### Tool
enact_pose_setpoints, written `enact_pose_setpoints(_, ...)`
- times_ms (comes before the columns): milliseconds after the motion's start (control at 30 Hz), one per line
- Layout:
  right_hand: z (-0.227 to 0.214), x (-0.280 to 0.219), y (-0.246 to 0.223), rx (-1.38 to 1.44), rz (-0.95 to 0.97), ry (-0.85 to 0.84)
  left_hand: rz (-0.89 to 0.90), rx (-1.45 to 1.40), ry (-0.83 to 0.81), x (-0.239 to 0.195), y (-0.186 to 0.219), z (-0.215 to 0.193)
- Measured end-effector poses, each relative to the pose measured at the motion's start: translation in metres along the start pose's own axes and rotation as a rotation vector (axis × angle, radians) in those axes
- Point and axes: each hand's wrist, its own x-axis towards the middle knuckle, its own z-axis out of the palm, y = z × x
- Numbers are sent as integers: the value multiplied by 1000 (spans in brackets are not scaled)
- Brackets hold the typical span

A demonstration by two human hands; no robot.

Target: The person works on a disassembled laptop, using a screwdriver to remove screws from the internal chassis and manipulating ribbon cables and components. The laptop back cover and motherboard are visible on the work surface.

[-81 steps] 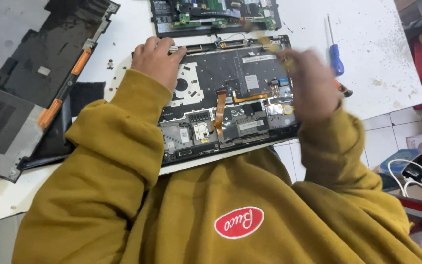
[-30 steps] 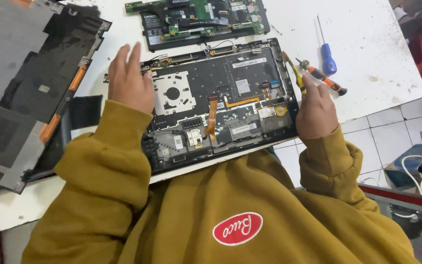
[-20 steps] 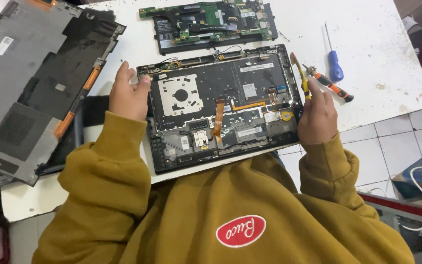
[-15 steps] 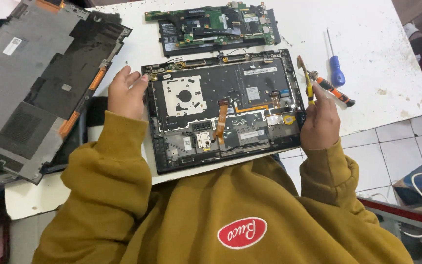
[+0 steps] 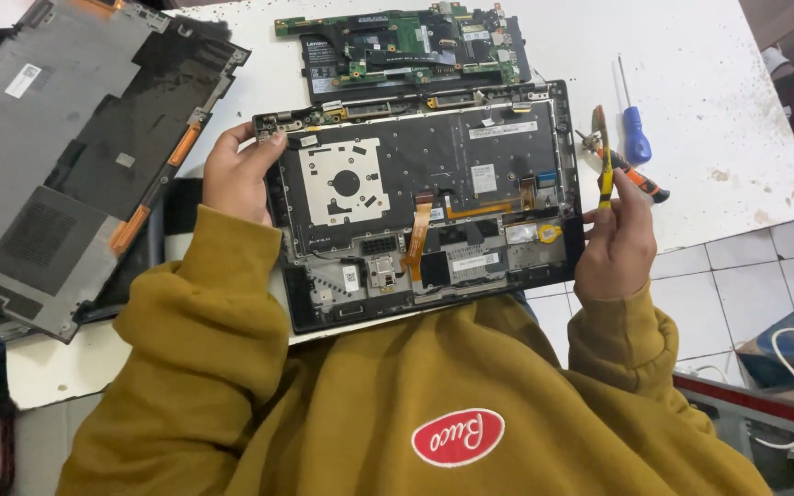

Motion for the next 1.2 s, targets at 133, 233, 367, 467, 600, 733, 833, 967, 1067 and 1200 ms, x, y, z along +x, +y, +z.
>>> enact_pose_setpoints(133, 2, -1, -2, 56, -20, 43, 44, 55, -44, 16, -5, -7)
enact_pose_setpoints(233, 4, -3, 1, 76, -22, 75, 48, 127, -71, 13, 14, 5)
enact_pose_setpoints(367, 4, 9, -6, 115, -15, 104, 108, 97, -134, 28, 15, 4)
enact_pose_setpoints(467, 6, 23, -14, 18, -97, 98, 200, 2, -142, 31, 13, 5)
enact_pose_setpoints(600, 21, 38, -25, -294, -210, 106, 207, 3, -133, 33, 0, -6)
enact_pose_setpoints(733, 32, 40, -19, -523, -230, 127, 232, -37, -117, 22, 5, -8)
enact_pose_setpoints(833, 36, 35, -27, -511, -224, 74, 252, -33, -121, 27, -1, -11)
enact_pose_setpoints(967, 25, 45, -18, -526, -249, 96, 262, -15, -129, 28, -1, -12)
enact_pose_setpoints(1067, 29, 40, -4, -590, -264, 77, 276, -6, -115, 25, 2, -10)
enact_pose_setpoints(1200, 33, 40, 2, -545, -247, 102, 286, 6, -117, 19, 7, -5)
